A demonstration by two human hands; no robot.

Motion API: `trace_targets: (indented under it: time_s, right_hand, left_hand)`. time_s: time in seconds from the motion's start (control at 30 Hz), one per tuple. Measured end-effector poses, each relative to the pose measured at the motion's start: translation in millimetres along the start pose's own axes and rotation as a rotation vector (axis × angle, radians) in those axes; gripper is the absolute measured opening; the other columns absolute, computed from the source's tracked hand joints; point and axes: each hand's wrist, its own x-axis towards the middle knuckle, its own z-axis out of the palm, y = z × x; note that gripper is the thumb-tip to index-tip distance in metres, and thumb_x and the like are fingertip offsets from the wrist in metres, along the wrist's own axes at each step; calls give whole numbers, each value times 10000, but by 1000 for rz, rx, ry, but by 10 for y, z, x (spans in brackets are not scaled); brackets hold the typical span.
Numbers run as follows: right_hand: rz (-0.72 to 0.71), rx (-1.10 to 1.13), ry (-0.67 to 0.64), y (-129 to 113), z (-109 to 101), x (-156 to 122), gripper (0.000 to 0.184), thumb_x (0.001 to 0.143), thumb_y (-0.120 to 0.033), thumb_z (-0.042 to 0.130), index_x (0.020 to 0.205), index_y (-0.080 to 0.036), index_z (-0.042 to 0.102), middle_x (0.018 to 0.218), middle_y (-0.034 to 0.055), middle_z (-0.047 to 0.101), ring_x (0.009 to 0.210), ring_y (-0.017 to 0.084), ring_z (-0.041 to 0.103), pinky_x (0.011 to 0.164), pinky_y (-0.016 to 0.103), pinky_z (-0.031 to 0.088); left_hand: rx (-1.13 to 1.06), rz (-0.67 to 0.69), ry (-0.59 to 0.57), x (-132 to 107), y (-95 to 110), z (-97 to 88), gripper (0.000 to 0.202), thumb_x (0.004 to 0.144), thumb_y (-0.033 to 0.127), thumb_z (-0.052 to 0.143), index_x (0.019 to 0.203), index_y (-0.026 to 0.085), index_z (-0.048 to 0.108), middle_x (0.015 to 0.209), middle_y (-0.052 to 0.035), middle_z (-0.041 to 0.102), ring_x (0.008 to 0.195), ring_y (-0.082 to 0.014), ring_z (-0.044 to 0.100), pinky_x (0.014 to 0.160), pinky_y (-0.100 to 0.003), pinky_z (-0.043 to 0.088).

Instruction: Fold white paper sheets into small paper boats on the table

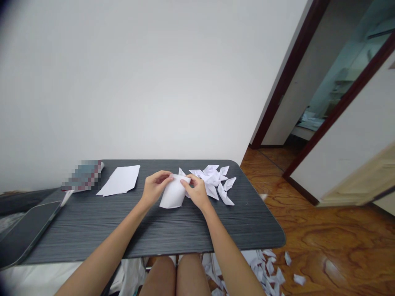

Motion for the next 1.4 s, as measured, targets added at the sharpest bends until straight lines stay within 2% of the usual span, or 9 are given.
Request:
trace_targets:
  time_s: [0.13, 0.23, 0.43, 0.73, 1.0, 1.4]
  right_hand:
    - [14, 92, -10, -35, -13, 5, 138, 680, -282, 590, 736, -156, 589, 676, 13, 567, 640, 133, 521, 598, 248, 418]
    - [21, 143, -31, -76, -12, -1, 130, 669, -255, 601, 753, -156, 600, 716, 21, 582, 672, 135, 533, 628, 252, 425]
    - [46, 185, -11, -105, -11, -4, 145, 640, -242, 623, 759, -160, 618, 734, 23, 606, 679, 137, 548, 642, 262, 430]
    - [66, 137, 5, -132, -7, -18, 186, 654, -309, 607, 761, -156, 617, 720, 39, 609, 678, 159, 548, 622, 279, 436]
    - [61, 155, -3, -103, -11, -17, 142, 670, -283, 592, 739, -159, 598, 693, 21, 589, 619, 132, 523, 569, 253, 411]
    - [71, 127, 1, -114, -8, -16, 170, 669, -314, 587, 739, -159, 589, 670, 20, 572, 598, 129, 510, 550, 250, 410]
  left_hand:
    - [-158, -109, -15, -7, 20, 12, 318, 640, 290, 632, 918, 138, 608, 874, -68, 646, 772, -166, 598, 710, -269, 473]
    - [-171, -169, -41, 3, 8, -14, 280, 644, 308, 626, 854, 123, 635, 836, -75, 662, 769, -182, 604, 704, -278, 475]
    - [-130, -191, -1, 18, -64, -51, 248, 644, 327, 622, 766, 113, 657, 787, -71, 672, 735, -189, 604, 677, -281, 472]
    - [-27, -114, 21, -29, -17, -14, 234, 680, 333, 578, 755, 128, 662, 781, -65, 672, 712, -189, 603, 654, -282, 474]
    - [78, -37, 19, -53, -6, -11, 216, 712, 316, 549, 729, 133, 661, 740, -49, 669, 660, -166, 592, 610, -247, 457]
    - [152, 53, -5, -69, 44, -15, 226, 742, 307, 505, 694, 145, 656, 684, -40, 650, 595, -140, 550, 584, -236, 431]
